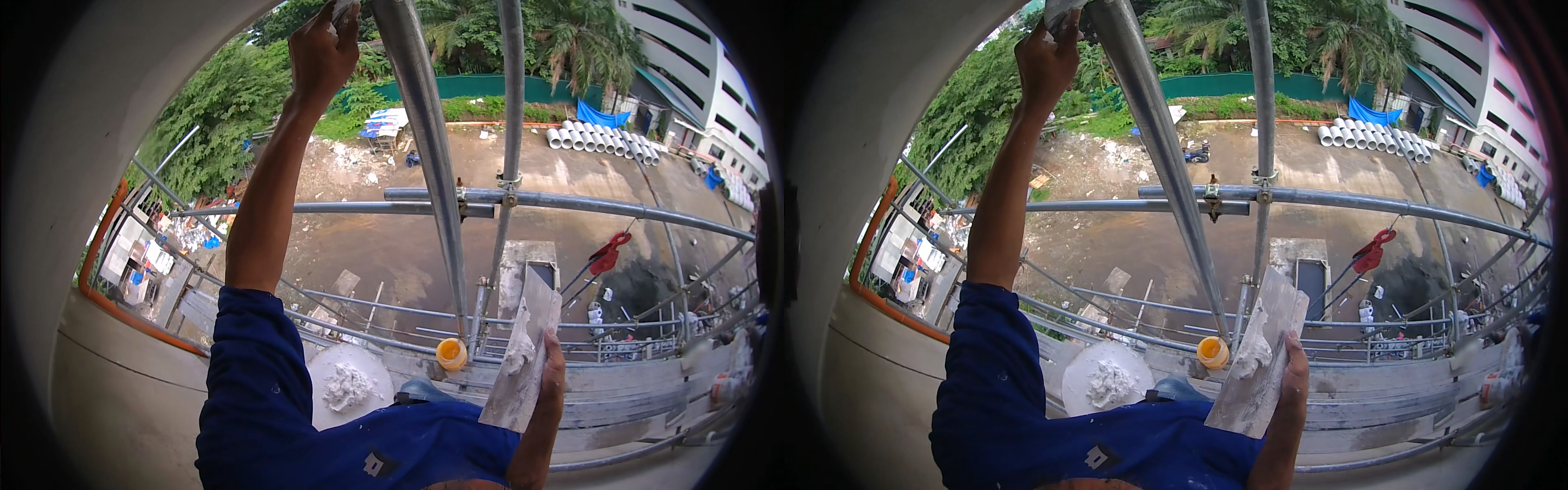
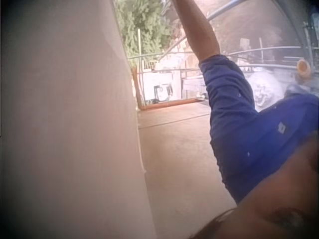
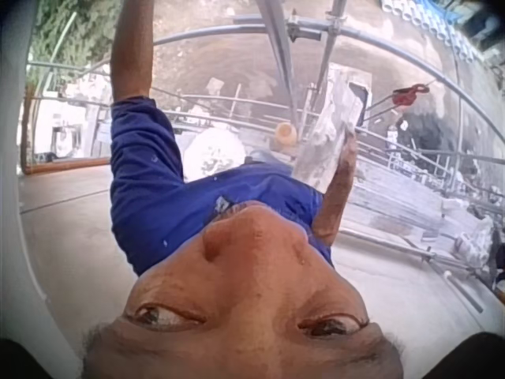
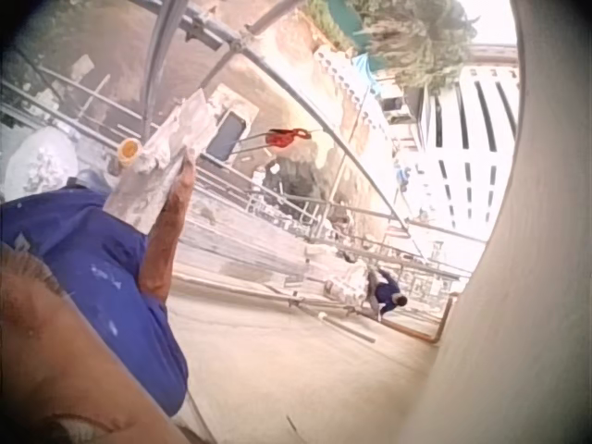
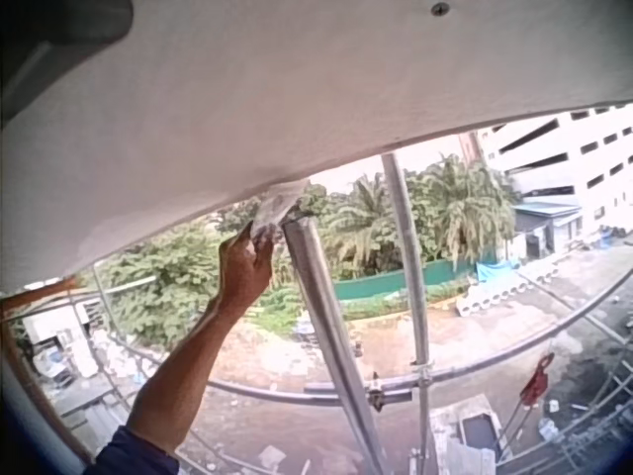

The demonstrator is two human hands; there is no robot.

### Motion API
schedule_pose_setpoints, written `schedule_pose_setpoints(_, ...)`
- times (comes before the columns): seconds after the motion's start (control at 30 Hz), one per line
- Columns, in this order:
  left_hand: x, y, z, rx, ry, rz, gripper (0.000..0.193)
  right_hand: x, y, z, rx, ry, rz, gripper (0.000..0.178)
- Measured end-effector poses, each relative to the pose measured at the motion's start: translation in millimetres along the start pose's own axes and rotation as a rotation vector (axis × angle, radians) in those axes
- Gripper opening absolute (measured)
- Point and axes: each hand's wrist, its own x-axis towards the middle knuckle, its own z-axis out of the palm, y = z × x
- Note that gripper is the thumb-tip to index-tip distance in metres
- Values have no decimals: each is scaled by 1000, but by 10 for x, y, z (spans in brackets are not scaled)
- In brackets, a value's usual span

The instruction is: The person scoops white plaster from a circular board using a trowel and applies it to a vertical wall surface. They repeatedly smooth the material with the trowel, working on different sections of the wall while standing on scaffolding.

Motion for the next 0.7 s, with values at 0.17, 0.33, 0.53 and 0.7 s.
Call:
schedule_pose_setpoints(0.17,-369,-600,-507,26,-18,-349,30,-57,-7,-98,3,15,1,51)
schedule_pose_setpoints(0.33,-1001,-850,-1256,-65,-53,-730,28,74,-11,77,40,-28,-53,50)
schedule_pose_setpoints(0.53,-2388,1335,-1958,-1375,-170,-1791,20,537,15,451,125,-82,-188,42)
schedule_pose_setpoints(0.7,-2821,2611,-1863,-1534,-374,-2072,30,513,-83,674,140,-285,-178,32)
